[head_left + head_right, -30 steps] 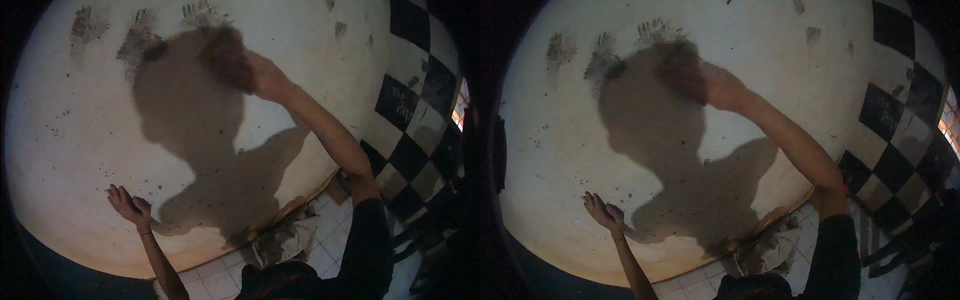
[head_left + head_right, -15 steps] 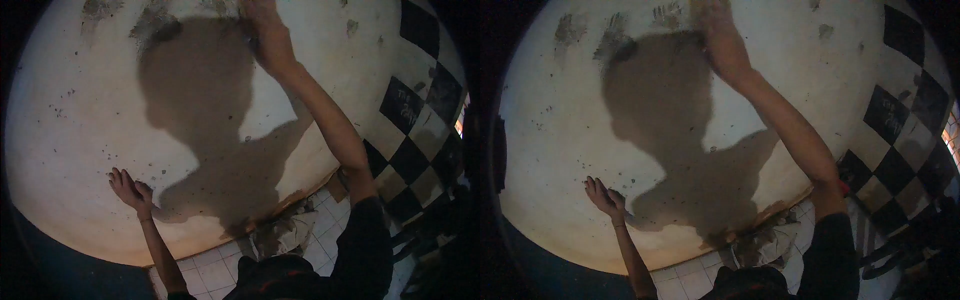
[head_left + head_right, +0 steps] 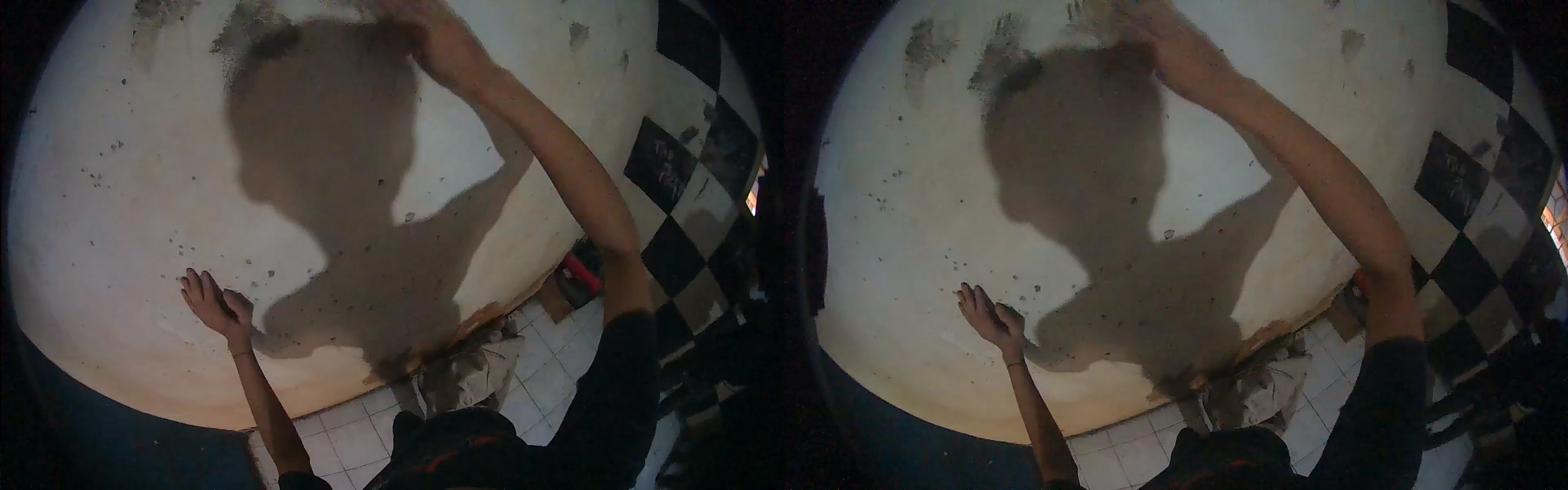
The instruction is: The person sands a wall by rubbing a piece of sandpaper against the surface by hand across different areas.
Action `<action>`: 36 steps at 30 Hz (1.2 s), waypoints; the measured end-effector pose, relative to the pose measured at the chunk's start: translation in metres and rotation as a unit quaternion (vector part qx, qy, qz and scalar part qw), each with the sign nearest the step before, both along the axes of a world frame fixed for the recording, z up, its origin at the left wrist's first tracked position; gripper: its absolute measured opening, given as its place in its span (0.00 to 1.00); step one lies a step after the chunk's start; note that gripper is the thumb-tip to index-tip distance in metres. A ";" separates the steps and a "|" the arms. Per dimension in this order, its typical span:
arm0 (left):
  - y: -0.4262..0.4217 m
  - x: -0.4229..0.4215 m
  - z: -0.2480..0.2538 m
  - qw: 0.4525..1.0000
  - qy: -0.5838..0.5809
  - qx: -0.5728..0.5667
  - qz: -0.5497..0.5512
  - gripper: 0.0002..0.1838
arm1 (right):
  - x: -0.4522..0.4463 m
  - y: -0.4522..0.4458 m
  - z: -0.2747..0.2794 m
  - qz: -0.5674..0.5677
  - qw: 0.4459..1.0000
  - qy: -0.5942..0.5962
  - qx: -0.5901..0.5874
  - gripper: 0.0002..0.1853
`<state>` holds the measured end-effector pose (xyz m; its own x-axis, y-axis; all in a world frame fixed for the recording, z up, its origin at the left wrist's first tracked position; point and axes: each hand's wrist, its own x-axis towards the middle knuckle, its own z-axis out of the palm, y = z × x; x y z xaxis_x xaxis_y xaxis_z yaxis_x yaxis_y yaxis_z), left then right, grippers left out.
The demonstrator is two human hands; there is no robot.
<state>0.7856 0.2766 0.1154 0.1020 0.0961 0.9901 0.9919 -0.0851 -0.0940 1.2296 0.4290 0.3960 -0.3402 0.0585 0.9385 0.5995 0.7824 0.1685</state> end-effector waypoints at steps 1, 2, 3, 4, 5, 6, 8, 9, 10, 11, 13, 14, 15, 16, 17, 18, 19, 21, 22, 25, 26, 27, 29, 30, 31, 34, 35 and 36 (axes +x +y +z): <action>0.001 -0.001 0.001 1.000 -0.001 -0.003 -0.002 0.26 | 0.008 0.001 0.003 -0.033 0.999 0.012 0.004 0.28; 0.002 -0.004 0.000 1.000 -0.004 -0.002 0.000 0.25 | 0.011 0.003 0.003 -0.052 0.998 0.024 0.004 0.28; 0.003 -0.003 -0.001 1.000 -0.007 -0.001 0.002 0.25 | 0.009 0.002 -0.004 -0.054 0.998 0.031 0.010 0.29; 0.002 0.000 -0.002 1.000 -0.009 -0.002 0.001 0.25 | 0.005 0.000 -0.011 -0.036 0.999 0.032 0.010 0.29; 0.000 0.002 -0.001 1.000 -0.016 -0.003 -0.002 0.25 | 0.002 0.000 -0.018 -0.012 1.000 0.023 -0.002 0.30; 0.000 0.002 0.000 1.000 -0.021 -0.003 -0.005 0.25 | 0.003 0.002 -0.025 -0.004 1.000 0.021 -0.010 0.31; 0.006 -0.004 -0.004 1.000 -0.013 0.004 -0.011 0.25 | 0.030 0.008 -0.027 -0.055 0.998 0.034 -0.021 0.34; 0.006 -0.005 -0.003 1.000 -0.007 0.011 -0.017 0.25 | 0.040 0.006 -0.026 -0.097 0.994 0.040 -0.028 0.37; 0.005 -0.005 -0.002 1.000 -0.008 0.010 -0.016 0.25 | 0.044 0.007 -0.027 -0.140 0.989 0.044 -0.036 0.41; 0.003 -0.003 -0.002 1.000 -0.016 0.004 -0.012 0.25 | 0.043 0.009 -0.036 -0.139 0.989 0.041 -0.041 0.41; 0.002 0.001 -0.002 1.000 -0.024 -0.006 -0.006 0.25 | 0.013 -0.013 -0.062 -0.149 0.958 0.174 -0.174 0.31; 0.003 0.000 -0.001 1.000 -0.019 0.004 -0.012 0.25 | -0.016 -0.032 -0.082 0.078 0.951 0.205 -0.217 0.32; 0.003 -0.001 -0.001 1.000 -0.015 0.014 -0.017 0.25 | -0.025 -0.035 -0.098 0.119 0.978 0.093 -0.141 0.31; 0.005 -0.001 -0.002 1.000 -0.015 0.010 -0.012 0.25 | -0.033 -0.038 -0.115 0.173 0.982 -0.020 -0.068 0.31; 0.005 0.000 -0.001 1.000 -0.014 0.011 -0.018 0.25 | -0.019 -0.027 -0.138 0.029 0.957 -0.261 0.122 0.29; 0.004 -0.001 -0.001 1.000 -0.011 0.011 -0.024 0.25 | 0.001 -0.007 -0.158 0.005 0.964 -0.226 0.137 0.28; 0.002 -0.001 0.000 1.000 -0.011 0.010 -0.016 0.25 | 0.021 0.008 -0.168 -0.020 0.969 -0.191 0.153 0.27; 0.002 -0.001 -0.002 1.000 -0.023 0.002 -0.011 0.25 | 0.022 0.003 -0.163 -0.081 0.992 -0.079 0.049 0.28; 0.002 -0.001 -0.002 1.000 -0.019 0.007 -0.005 0.26 | 0.018 0.001 -0.169 -0.033 0.996 0.087 0.008 0.28; 0.001 0.001 0.001 0.999 -0.038 -0.022 0.001 0.26 | -0.012 0.005 -0.230 -0.073 0.991 0.112 0.018 0.28; 0.004 -0.003 -0.002 1.000 -0.021 0.005 -0.008 0.26 | -0.032 0.009 -0.268 -0.069 0.995 -0.059 -0.048 0.27; 0.003 -0.005 -0.001 1.000 -0.022 0.000 0.001 0.26 | -0.036 0.010 -0.279 -0.063 0.984 -0.147 -0.080 0.26; -0.001 -0.006 0.001 0.999 -0.026 -0.026 -0.023 0.26 | -0.022 0.011 -0.285 -0.073 0.960 -0.262 -0.072 0.25; -0.004 -0.005 0.003 0.998 -0.033 -0.036 -0.043 0.26 | -0.007 0.009 -0.276 -0.092 0.952 -0.292 -0.027 0.26; -0.006 -0.007 0.004 0.998 -0.037 -0.038 -0.036 0.26 | 0.001 -0.002 -0.262 -0.040 0.992 -0.028 -0.120 0.29; -0.006 -0.015 0.000 0.992 -0.053 -0.068 -0.094 0.27 | -0.049 -0.020 -0.276 -0.016 0.983 0.126 -0.130 0.30; -0.008 -0.017 0.001 0.991 -0.053 -0.077 -0.094 0.27 | -0.058 -0.017 -0.310 0.015 0.980 0.099 -0.171 0.29; -0.008 -0.018 0.005 0.992 -0.051 -0.079 -0.090 0.27 | -0.067 -0.014 -0.343 0.044 0.973 0.073 -0.215 0.28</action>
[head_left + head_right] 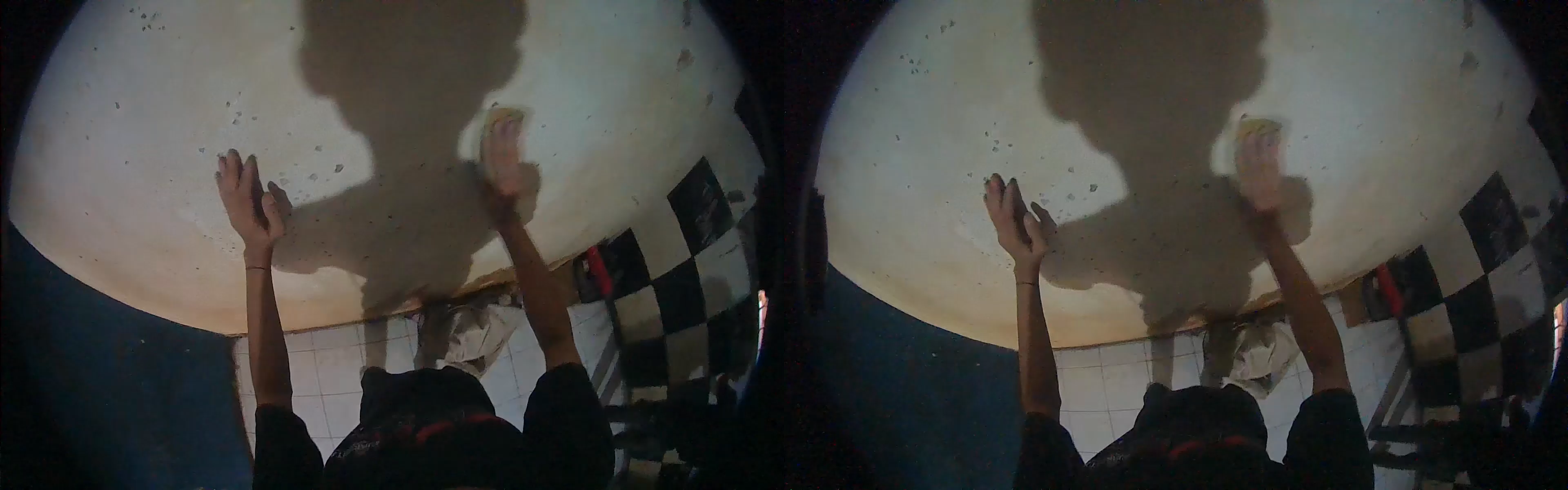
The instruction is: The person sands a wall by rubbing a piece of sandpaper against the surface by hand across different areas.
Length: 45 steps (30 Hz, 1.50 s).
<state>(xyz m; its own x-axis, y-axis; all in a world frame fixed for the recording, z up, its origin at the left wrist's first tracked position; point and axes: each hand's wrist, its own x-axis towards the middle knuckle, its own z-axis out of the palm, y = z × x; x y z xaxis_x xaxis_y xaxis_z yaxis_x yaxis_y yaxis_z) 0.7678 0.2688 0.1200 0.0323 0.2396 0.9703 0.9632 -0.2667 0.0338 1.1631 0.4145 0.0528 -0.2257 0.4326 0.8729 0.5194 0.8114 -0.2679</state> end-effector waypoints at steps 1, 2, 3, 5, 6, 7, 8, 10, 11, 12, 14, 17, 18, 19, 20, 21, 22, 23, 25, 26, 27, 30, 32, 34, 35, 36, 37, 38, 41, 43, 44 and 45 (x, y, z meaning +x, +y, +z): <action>0.003 -0.001 0.001 1.000 0.003 0.001 0.002 0.27 | -0.009 0.003 -0.033 0.035 0.998 -0.018 -0.042 0.27; 0.001 -0.017 -0.004 1.000 0.005 0.018 -0.007 0.28 | -0.029 0.004 -0.069 0.148 0.971 0.011 -0.188 0.26; -0.005 -0.028 -0.003 1.000 0.007 0.015 -0.012 0.28 | -0.022 -0.001 -0.066 0.144 0.971 0.014 -0.190 0.26; -0.019 -0.058 -0.004 0.999 0.006 0.019 0.037 0.28 | -0.012 -0.013 -0.047 -0.090 0.929 -0.325 0.152 0.23; -0.026 -0.069 -0.006 0.999 0.003 0.016 0.046 0.28 | -0.016 -0.017 -0.036 -0.090 0.929 -0.327 0.151 0.23; -0.028 -0.080 -0.010 0.999 0.002 0.013 0.047 0.28 | -0.021 -0.020 -0.025 -0.103 0.994 -0.010 0.030 0.22; -0.030 -0.094 -0.018 0.998 0.000 0.012 0.060 0.28 | -0.036 -0.023 -0.028 -0.116 0.982 0.141 -0.044 0.22; -0.023 -0.118 -0.033 0.995 0.012 0.005 0.097 0.28 | -0.074 -0.029 -0.040 -0.188 0.963 0.192 -0.017 0.22; -0.022 -0.133 -0.039 0.996 0.011 0.005 0.090 0.28 | -0.102 -0.040 -0.050 -0.187 0.980 0.062 0.012 0.22; -0.017 -0.140 -0.044 0.993 0.015 -0.019 0.116 0.28 | -0.130 -0.053 -0.056 -0.171 0.982 -0.060 0.052 0.22; -0.018 -0.139 -0.046 0.990 0.020 -0.042 0.133 0.29 | -0.146 -0.078 -0.044 -0.082 0.979 -0.186 0.036 0.21; -0.024 -0.129 -0.037 0.990 0.027 -0.050 0.130 0.28 | -0.142 -0.072 -0.023 -0.098 0.952 -0.213 0.197 0.27; -0.026 -0.126 -0.032 0.981 0.001 -0.106 0.161 0.28 | -0.138 -0.072 -0.025 -0.124 0.990 0.036 0.060 0.26; -0.026 -0.124 -0.033 0.968 -0.022 -0.163 0.190 0.28 | -0.141 -0.069 -0.042 -0.169 0.982 0.077 -0.024 0.25; -0.018 -0.130 -0.042 0.985 0.017 -0.059 0.162 0.28 | -0.143 -0.066 -0.059 -0.217 0.963 0.116 -0.113 0.25; -0.017 -0.135 -0.044 0.987 0.018 -0.061 0.147 0.28 | -0.146 -0.063 -0.077 -0.259 0.933 0.148 -0.199 0.25; -0.018 -0.141 -0.047 0.983 0.019 -0.082 0.163 0.29 | -0.171 -0.071 -0.083 -0.340 0.940 -0.028 0.000 0.24; -0.020 -0.144 -0.048 0.977 0.020 -0.103 0.184 0.29 | -0.174 -0.081 -0.085 -0.349 0.937 -0.028 -0.001 0.24; -0.024 -0.130 -0.035 0.979 0.011 -0.096 0.180 0.28 | -0.169 -0.092 -0.088 -0.073 0.960 -0.218 0.159 0.27; -0.030 -0.130 -0.033 0.973 0.017 -0.108 0.201 0.26 | -0.155 -0.086 -0.103 -0.078 0.959 -0.218 0.161 0.27; -0.029 -0.131 -0.031 0.967 0.024 -0.121 0.224 0.24 | -0.132 -0.066 -0.137 -0.024 0.997 -0.070 0.007 0.28; -0.029 -0.126 -0.026 0.970 0.017 -0.107 0.217 0.20 | -0.141 -0.082 -0.060 -0.245 0.949 0.187 -0.066 0.33; -0.021 -0.148 -0.051 0.973 0.027 -0.077 0.214 0.19 | -0.154 -0.091 -0.069 -0.265 0.918 0.270 -0.116 0.33; -0.015 -0.145 -0.051 0.975 0.038 -0.050 0.212 0.18 | -0.162 -0.081 -0.127 -0.203 0.972 -0.069 0.097 0.23; -0.022 -0.124 -0.037 0.972 0.005 -0.100 0.213 0.15 | -0.152 -0.074 -0.144 -0.203 0.973 -0.067 0.090 0.23; -0.030 -0.118 -0.030 0.964 -0.030 -0.150 0.216 0.14 | -0.137 -0.071 -0.156 -0.038 0.989 0.064 -0.125 0.24; -0.028 -0.121 -0.034 0.964 -0.031 -0.151 0.218 0.14 | -0.129 -0.067 -0.137 -0.123 0.983 0.046 -0.127 0.26; -0.026 -0.124 -0.035 0.975 -0.001 -0.093 0.203 0.16 | -0.121 -0.062 -0.116 -0.207 0.969 0.024 -0.134 0.28; -0.020 -0.144 -0.054 0.981 0.052 -0.031 0.184 0.21 | -0.119 -0.065 -0.084 -0.254 0.924 0.252 -0.136 0.35; -0.018 -0.148 -0.055 0.982 0.071 -0.016 0.177 0.24 | -0.137 -0.074 -0.104 -0.240 0.938 0.229 -0.100 0.33; -0.021 -0.144 -0.050 0.981 0.064 -0.010 0.181 0.25 | -0.145 -0.072 -0.132 -0.200 0.964 0.162 -0.067 0.30; -0.022 -0.140 -0.047 0.981 0.057 -0.004 0.186 0.26 | -0.152 -0.071 -0.159 -0.154 0.982 0.099 -0.036 0.27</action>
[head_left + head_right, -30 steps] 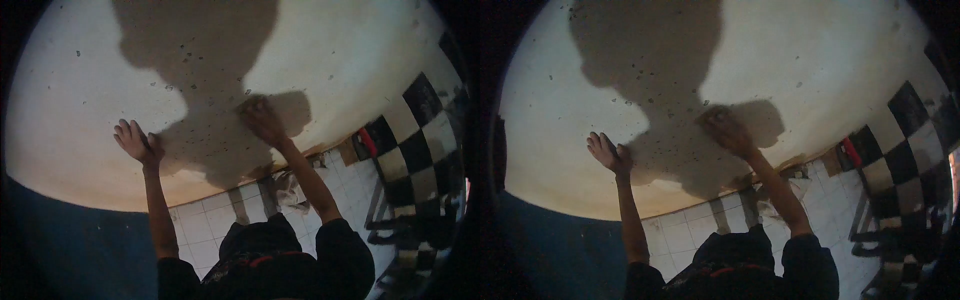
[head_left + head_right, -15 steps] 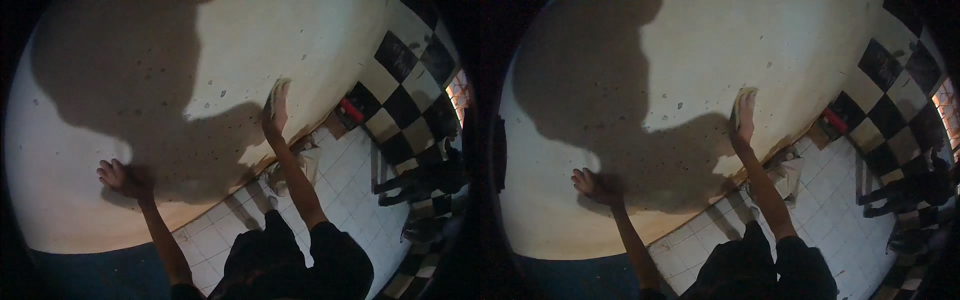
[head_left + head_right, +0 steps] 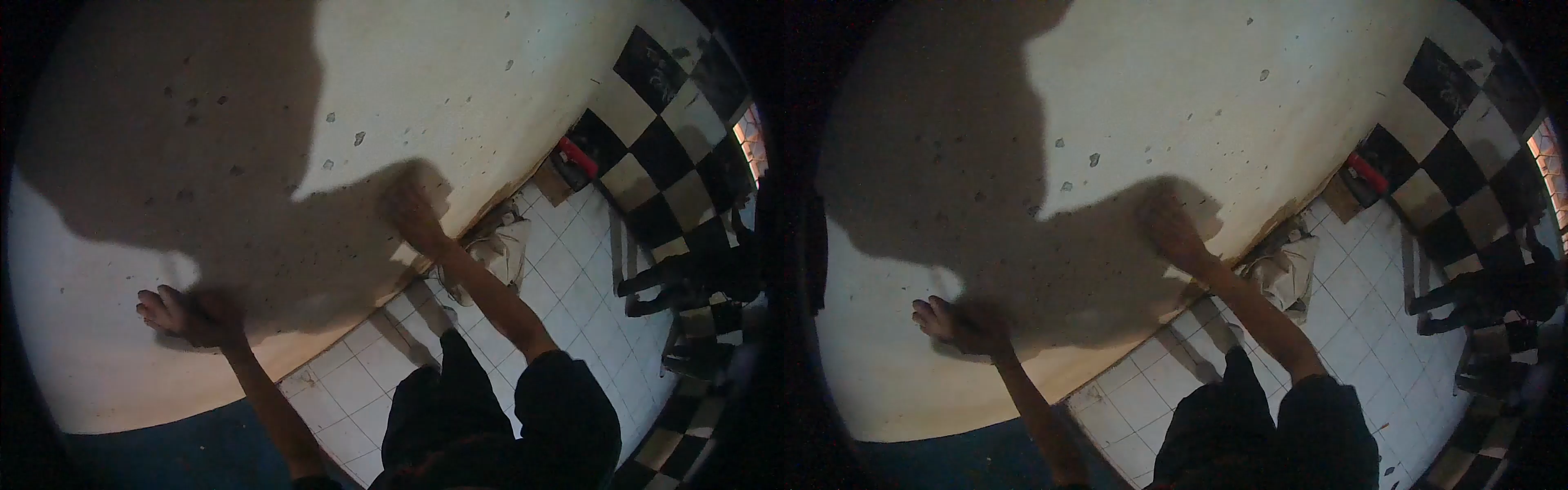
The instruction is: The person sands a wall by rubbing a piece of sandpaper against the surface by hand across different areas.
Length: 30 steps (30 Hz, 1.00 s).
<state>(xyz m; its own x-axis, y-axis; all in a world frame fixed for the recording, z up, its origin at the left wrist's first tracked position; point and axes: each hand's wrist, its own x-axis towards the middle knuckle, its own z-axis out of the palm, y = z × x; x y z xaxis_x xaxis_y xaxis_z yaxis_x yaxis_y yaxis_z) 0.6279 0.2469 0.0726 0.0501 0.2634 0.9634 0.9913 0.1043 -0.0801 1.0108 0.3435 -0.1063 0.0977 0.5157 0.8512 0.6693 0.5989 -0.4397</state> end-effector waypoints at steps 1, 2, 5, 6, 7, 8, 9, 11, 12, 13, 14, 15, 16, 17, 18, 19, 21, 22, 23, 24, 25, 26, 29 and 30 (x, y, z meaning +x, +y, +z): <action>0.001 -0.006 -0.002 1.000 0.000 -0.001 -0.001 0.26 | 0.003 0.001 -0.002 0.044 0.984 -0.153 0.073 0.24; 0.003 -0.017 -0.006 0.998 -0.058 -0.034 0.020 0.27 | 0.008 0.000 -0.005 0.087 0.939 -0.302 0.140 0.21; 0.000 0.004 0.002 0.997 -0.067 -0.031 0.003 0.28 | 0.038 0.018 0.017 0.069 0.997 0.003 -0.026 0.26; -0.003 0.013 0.004 0.999 -0.021 0.005 -0.036 0.26 | 0.048 0.029 0.012 -0.025 0.999 -0.013 0.019 0.28; -0.008 0.021 0.015 0.999 -0.015 0.002 -0.034 0.26 | 0.047 0.014 0.055 -0.080 0.991 0.105 0.001 0.28; -0.009 0.015 0.014 0.999 -0.007 0.007 -0.045 0.27 | 0.038 0.008 0.044 -0.076 0.983 0.161 -0.050 0.29; -0.008 0.012 0.014 0.998 0.002 0.013 -0.054 0.28 | 0.029 0.003 0.033 -0.073 0.968 0.218 -0.100 0.29; -0.008 0.020 0.018 0.999 -0.002 0.004 -0.036 0.30 | 0.017 -0.012 0.017 0.006 0.999 0.028 -0.013 0.30; -0.008 0.024 0.019 1.000 -0.008 -0.005 -0.018 0.31 | 0.016 -0.018 0.015 0.084 0.964 -0.220 0.120 0.31; -0.008 0.026 0.020 1.000 -0.006 -0.006 -0.018 0.31 | 0.032 -0.015 0.026 0.095 0.950 -0.274 0.118 0.31; -0.007 0.018 0.016 1.000 -0.006 -0.013 -0.019 0.33 | 0.045 -0.011 0.037 0.095 0.950 -0.274 0.117 0.31; -0.007 0.017 0.015 1.000 -0.005 -0.016 -0.019 0.33 | 0.058 -0.005 0.047 -0.017 0.988 -0.148 0.032 0.31; -0.007 0.016 0.015 1.000 -0.005 -0.019 -0.020 0.34 | 0.064 -0.004 0.057 -0.128 0.990 -0.017 -0.055 0.31; -0.005 0.019 0.015 1.000 -0.002 -0.004 -0.027 0.34 | 0.062 -0.005 0.065 -0.128 0.990 -0.018 -0.054 0.31; -0.005 0.022 0.015 0.999 -0.001 0.011 -0.035 0.34 | 0.056 -0.005 0.074 -0.129 0.986 0.093 -0.048 0.34; -0.002 0.016 0.010 0.999 -0.004 0.013 -0.038 0.34 | 0.046 0.000 0.046 -0.124 0.988 0.077 -0.052 0.35; 0.001 0.012 0.007 0.998 -0.032 0.018 -0.044 0.36 | 0.022 -0.003 0.007 -0.063 0.997 -0.045 -0.023 0.35; 0.002 0.010 0.006 0.998 -0.030 0.019 -0.044 0.36 | 0.007 -0.011 -0.002 0.006 0.990 -0.143 0.011 0.34; 0.003 0.008 0.004 0.998 -0.024 0.024 -0.050 0.36 | -0.010 -0.028 0.038 0.118 0.967 -0.204 0.092 0.33; 0.003 0.004 0.001 0.998 -0.018 0.029 -0.056 0.36 | -0.006 -0.023 0.034 0.117 0.968 -0.203 0.091 0.33; 0.004 0.004 -0.001 0.998 -0.015 0.029 -0.056 0.36 | 0.006 -0.012 0.028 0.071 0.967 -0.215 0.113 0.30; 0.006 0.004 -0.002 0.996 -0.051 0.034 -0.063 0.35 | 0.017 -0.006 0.023 0.026 0.964 -0.227 0.136 0.29; 0.008 -0.011 -0.010 0.996 -0.067 0.015 -0.057 0.37 | 0.007 -0.006 0.065 -0.101 0.979 0.174 0.010 0.38; 0.006 -0.011 -0.011 0.996 -0.067 0.014 -0.055 0.37 | -0.001 0.006 0.038 -0.040 0.985 0.162 -0.039 0.38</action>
